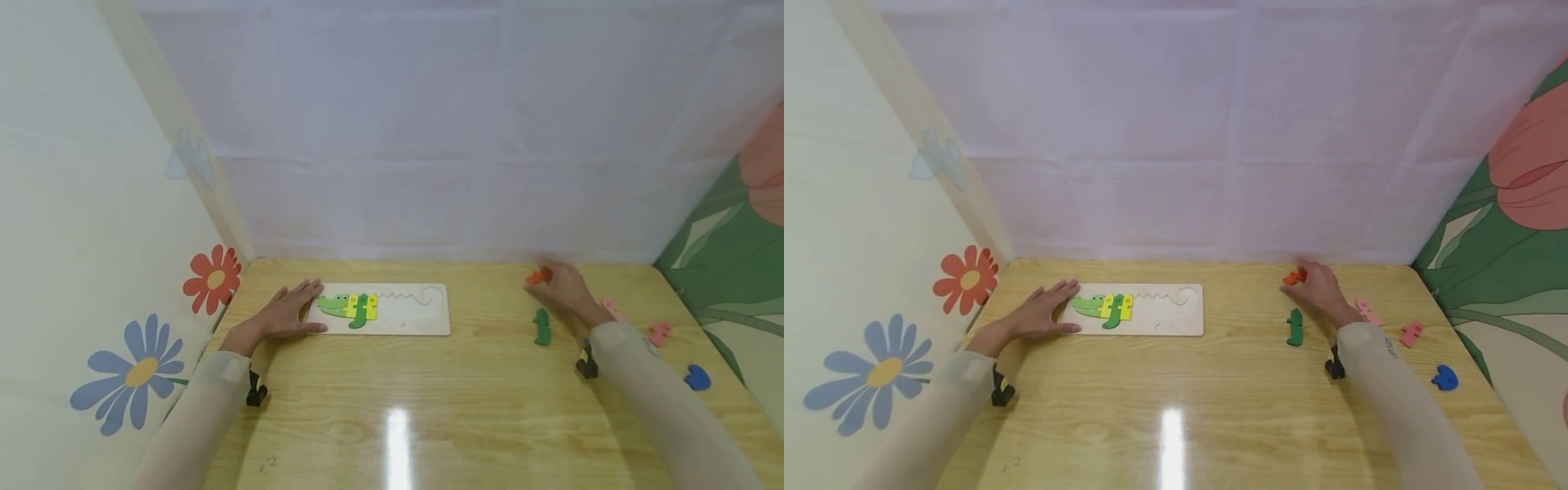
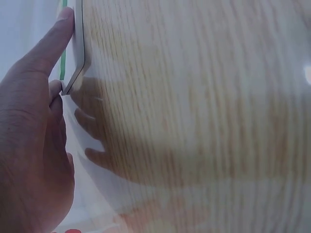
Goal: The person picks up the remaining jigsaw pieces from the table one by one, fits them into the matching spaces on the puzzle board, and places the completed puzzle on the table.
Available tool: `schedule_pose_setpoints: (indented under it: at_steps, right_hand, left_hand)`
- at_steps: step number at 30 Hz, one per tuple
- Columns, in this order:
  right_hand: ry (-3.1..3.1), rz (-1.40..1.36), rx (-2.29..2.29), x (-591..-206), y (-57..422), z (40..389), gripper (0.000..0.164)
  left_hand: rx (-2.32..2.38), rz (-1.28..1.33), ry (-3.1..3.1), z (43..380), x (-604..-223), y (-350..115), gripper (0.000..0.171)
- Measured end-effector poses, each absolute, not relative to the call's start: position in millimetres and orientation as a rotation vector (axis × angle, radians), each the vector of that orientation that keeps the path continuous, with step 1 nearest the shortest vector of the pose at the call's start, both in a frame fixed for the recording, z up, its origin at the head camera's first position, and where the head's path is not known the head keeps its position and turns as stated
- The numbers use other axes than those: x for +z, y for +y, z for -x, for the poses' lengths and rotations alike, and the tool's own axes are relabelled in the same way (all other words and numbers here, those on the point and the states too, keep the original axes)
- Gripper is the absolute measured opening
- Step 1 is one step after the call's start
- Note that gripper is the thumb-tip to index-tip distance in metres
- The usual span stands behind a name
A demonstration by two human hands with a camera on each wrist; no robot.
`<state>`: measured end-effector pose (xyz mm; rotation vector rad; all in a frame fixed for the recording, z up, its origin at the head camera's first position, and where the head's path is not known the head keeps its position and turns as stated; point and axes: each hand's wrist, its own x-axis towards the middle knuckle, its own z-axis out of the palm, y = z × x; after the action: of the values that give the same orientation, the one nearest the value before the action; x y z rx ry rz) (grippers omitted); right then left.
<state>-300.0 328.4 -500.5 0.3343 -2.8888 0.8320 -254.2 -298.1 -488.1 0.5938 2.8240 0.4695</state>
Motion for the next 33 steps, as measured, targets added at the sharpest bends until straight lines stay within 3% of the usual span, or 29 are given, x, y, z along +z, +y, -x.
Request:
schedule_pose_setpoints:
  at_steps: [24, 33]
  right_hand:
    - [-2.918, -0.360, 0.951, -501.5, 329.8, 300.6, 0.067]
    - [-2.883, -0.439, 0.905, -496.6, 332.5, 298.2, 0.051]
  left_hand:
    - [0.498, -0.543, 2.804, 250.5, -487.7, -296.8, 0.108]
    - [0.465, -0.526, 2.820, 251.1, -488.5, -295.9, 0.111]
